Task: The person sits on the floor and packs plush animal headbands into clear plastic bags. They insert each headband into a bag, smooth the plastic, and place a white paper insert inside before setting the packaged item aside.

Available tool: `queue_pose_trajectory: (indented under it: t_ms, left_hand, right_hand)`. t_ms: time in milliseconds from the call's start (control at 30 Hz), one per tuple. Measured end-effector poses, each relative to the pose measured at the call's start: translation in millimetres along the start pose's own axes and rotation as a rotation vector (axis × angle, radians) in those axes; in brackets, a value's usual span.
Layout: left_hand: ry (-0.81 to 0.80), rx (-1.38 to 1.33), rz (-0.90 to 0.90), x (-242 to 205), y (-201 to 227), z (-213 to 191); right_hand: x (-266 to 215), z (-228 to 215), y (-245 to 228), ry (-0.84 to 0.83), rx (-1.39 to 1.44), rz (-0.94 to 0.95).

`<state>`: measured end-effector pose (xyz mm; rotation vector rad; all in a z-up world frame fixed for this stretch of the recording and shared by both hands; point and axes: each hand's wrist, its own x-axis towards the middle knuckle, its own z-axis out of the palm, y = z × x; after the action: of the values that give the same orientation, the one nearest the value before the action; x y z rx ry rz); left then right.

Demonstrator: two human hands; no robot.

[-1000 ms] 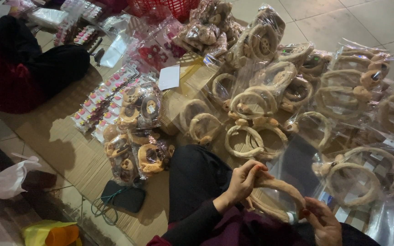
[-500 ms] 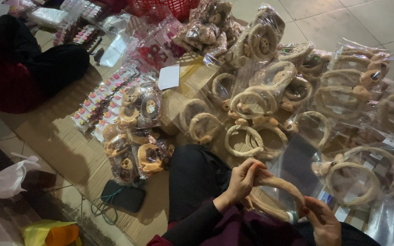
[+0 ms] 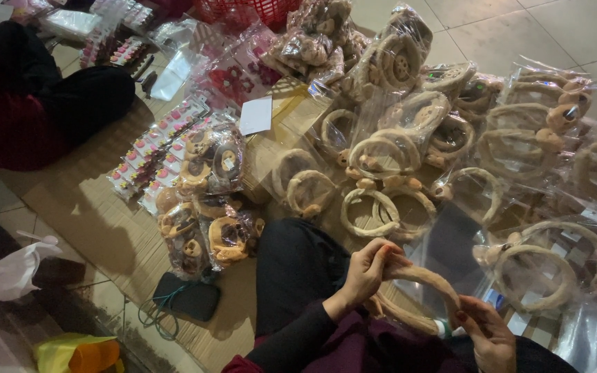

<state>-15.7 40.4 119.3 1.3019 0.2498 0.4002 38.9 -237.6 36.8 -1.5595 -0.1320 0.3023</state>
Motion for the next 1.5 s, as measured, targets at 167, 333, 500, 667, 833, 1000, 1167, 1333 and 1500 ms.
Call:
queue_pose_trajectory:
  t_ms: [167,333,500,667,833,1000,1167,1333,1500]
  left_hand:
    - [0.037,0.108,0.064,1.6,-4.7,-2.7]
    - [-0.017,0.172,0.065,4.0,-10.0,-8.7]
    - [-0.070,0.171,0.065,0.0,-8.1,-8.9]
    - [-0.104,0.205,0.108,-0.5,-11.0,-8.9]
    - [-0.023,0.142,0.043,0.1,-9.2,-2.0]
    - [-0.039,0.240,0.085,5.8,-20.4,-12.6]
    - [-0.121,0.569,-0.182,0.8,-60.9,-34.4]
    - [-0.750,0.615,-0.305,-45.9,-97.7,-35.3]
    - [-1.219,0.730,-0.478,-87.0,-102.1,-20.5]
  right_hand:
    - [-4.4,8.3,-17.9,-0.002,-0.035,-0.006]
    - [-0.8,-7.7,-17.1,-0.084,0.085,0.080]
    - [-1.7,-19.1,2.6,-0.178,0.283,-0.058]
    - [-13.2,0.2,-11.3,0.016,0.136,-0.245]
    - [-12.8,9.3,-25.3,0.105,0.056,-0.212]
    - [-16.7,-42.9,-3.4,0.149,-0.235,-0.203]
    - [-32.5,-55.0,-71.7,0.326,-0.515,-0.217]
    - [-30.9,-75.8,-81.8,0.404,-0.502,-0.285]
    - [-10.3,-106.1,-53.8,0.392,-0.379,-0.427]
